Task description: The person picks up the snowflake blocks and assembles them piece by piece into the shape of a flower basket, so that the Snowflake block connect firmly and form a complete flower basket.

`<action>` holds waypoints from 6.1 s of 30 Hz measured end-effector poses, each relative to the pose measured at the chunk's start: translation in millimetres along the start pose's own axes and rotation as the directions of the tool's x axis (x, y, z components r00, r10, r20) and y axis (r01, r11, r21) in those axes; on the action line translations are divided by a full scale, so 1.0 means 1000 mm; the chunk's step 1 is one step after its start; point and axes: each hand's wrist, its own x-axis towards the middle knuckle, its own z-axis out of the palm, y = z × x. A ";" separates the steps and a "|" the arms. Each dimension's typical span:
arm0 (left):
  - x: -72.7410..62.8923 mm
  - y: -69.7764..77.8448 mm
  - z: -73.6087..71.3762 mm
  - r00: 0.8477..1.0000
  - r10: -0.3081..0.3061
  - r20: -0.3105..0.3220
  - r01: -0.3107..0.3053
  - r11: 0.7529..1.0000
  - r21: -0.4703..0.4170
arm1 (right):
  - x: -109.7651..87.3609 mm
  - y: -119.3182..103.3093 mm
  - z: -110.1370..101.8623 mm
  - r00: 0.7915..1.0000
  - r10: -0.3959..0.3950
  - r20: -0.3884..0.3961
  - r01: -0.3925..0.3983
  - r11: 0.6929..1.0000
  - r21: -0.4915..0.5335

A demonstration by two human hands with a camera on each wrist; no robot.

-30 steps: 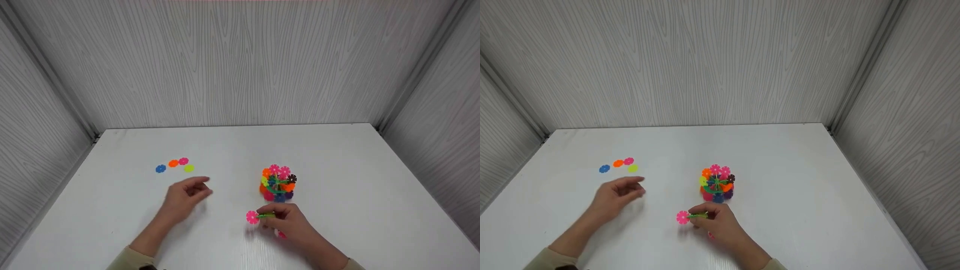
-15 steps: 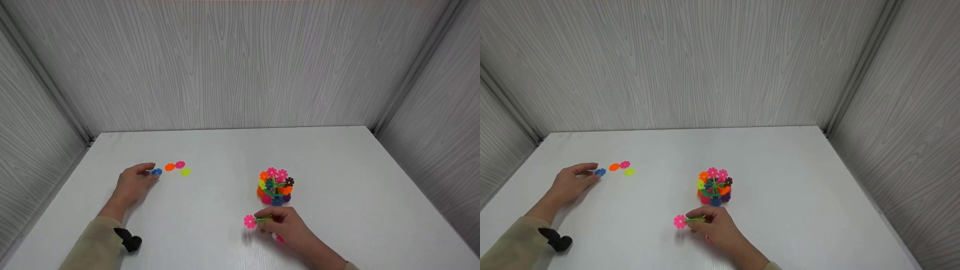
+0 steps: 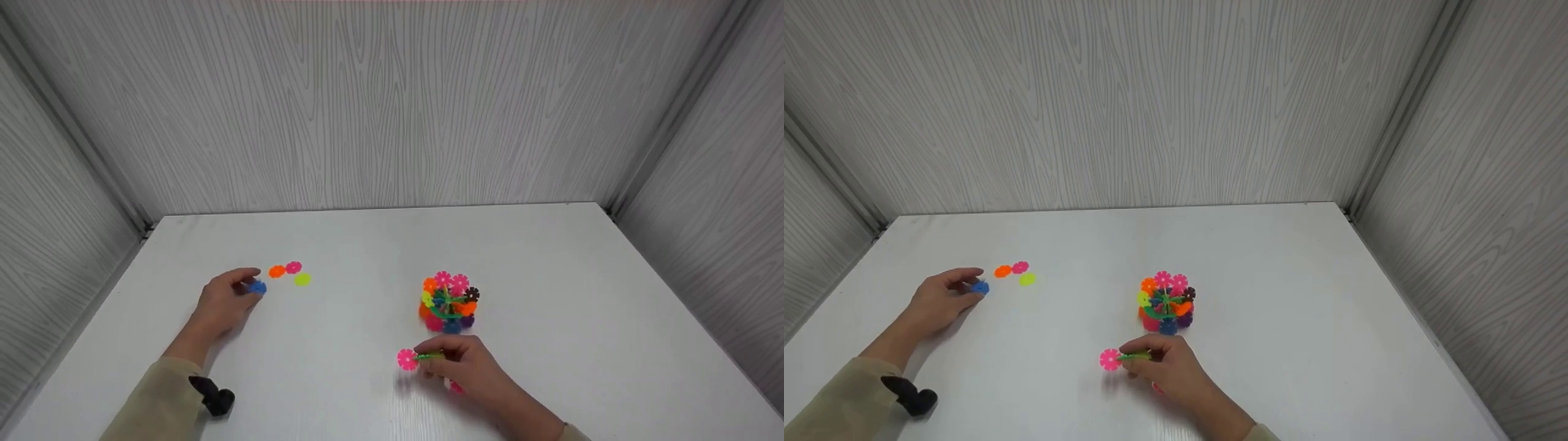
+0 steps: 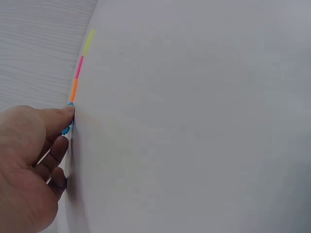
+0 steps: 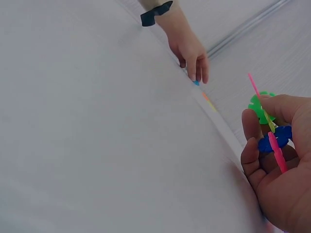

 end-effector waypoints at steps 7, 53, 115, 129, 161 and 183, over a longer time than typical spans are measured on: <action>-0.023 0.024 0.021 0.997 0.064 0.054 -0.062 0.998 -0.033 | 0.000 0.002 -0.003 1.000 0.013 -0.018 -0.013 1.000 -0.024; -0.115 0.133 0.150 0.927 0.367 0.075 -0.308 0.861 -0.405 | 0.000 0.001 0.001 0.995 -0.035 -0.090 0.035 0.999 0.004; -0.116 0.133 0.153 0.906 0.408 0.111 -0.321 0.835 -0.446 | -0.003 -0.006 0.002 0.999 0.042 0.008 -0.043 0.993 0.112; -0.088 0.117 0.099 0.934 0.342 0.100 -0.301 0.908 -0.291 | -0.002 -0.005 0.004 0.993 0.120 0.005 -0.120 0.989 0.091; 0.028 0.018 0.024 1.000 0.004 -0.009 -0.004 1.000 -0.030 | 0.001 -0.003 0.002 0.993 0.121 0.013 -0.122 0.989 0.085; -0.091 0.123 0.109 0.921 0.303 0.244 -0.172 0.879 -0.444 | 0.000 -0.004 0.002 0.996 0.079 -0.030 -0.077 0.996 0.053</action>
